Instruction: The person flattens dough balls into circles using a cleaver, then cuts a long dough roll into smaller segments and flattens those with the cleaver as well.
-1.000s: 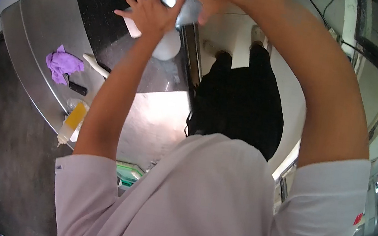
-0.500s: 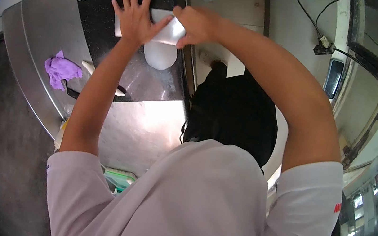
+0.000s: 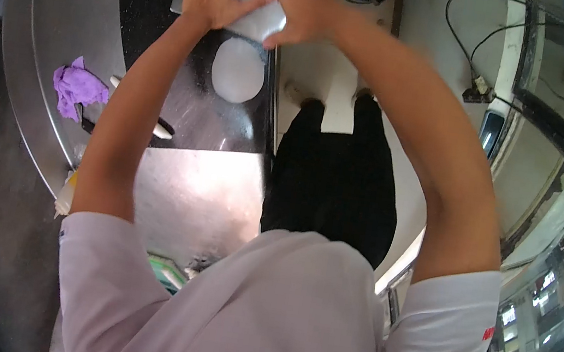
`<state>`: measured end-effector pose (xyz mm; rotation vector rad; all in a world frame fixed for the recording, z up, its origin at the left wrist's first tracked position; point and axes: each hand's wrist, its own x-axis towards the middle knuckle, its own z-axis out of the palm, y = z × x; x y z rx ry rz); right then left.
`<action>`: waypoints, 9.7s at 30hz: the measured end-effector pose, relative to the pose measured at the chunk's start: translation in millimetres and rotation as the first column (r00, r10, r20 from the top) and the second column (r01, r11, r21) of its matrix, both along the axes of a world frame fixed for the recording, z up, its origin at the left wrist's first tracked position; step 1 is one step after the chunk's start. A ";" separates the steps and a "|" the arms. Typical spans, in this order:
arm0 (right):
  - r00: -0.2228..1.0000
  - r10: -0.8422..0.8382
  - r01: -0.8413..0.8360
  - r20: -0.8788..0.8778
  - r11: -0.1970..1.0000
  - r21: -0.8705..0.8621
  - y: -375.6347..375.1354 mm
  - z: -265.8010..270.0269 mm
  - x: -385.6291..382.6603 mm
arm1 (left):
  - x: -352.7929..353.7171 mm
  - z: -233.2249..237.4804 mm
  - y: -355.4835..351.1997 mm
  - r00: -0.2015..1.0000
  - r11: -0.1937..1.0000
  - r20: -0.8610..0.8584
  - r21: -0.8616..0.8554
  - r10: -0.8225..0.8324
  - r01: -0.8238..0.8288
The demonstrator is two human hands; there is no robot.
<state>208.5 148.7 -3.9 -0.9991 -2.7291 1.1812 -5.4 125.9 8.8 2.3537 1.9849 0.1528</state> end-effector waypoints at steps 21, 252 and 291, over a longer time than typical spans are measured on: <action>0.891 -0.430 0.451 0.147 0.800 -0.397 -269.8 18.5 122.3 | -17.5 33.8 -115.5 0.789 0.767 0.024 -0.219 -0.614 0.604; 0.773 -0.634 0.620 0.033 0.742 -0.255 100.7 -20.9 -21.8 | 53.0 -11.8 -163.6 0.708 0.781 0.393 -0.043 0.587 -0.623; 0.987 0.020 -0.022 0.157 1.000 0.011 -140.4 28.1 2.1 | 33.6 -0.9 -181.1 0.838 0.845 0.131 -0.158 0.530 -0.510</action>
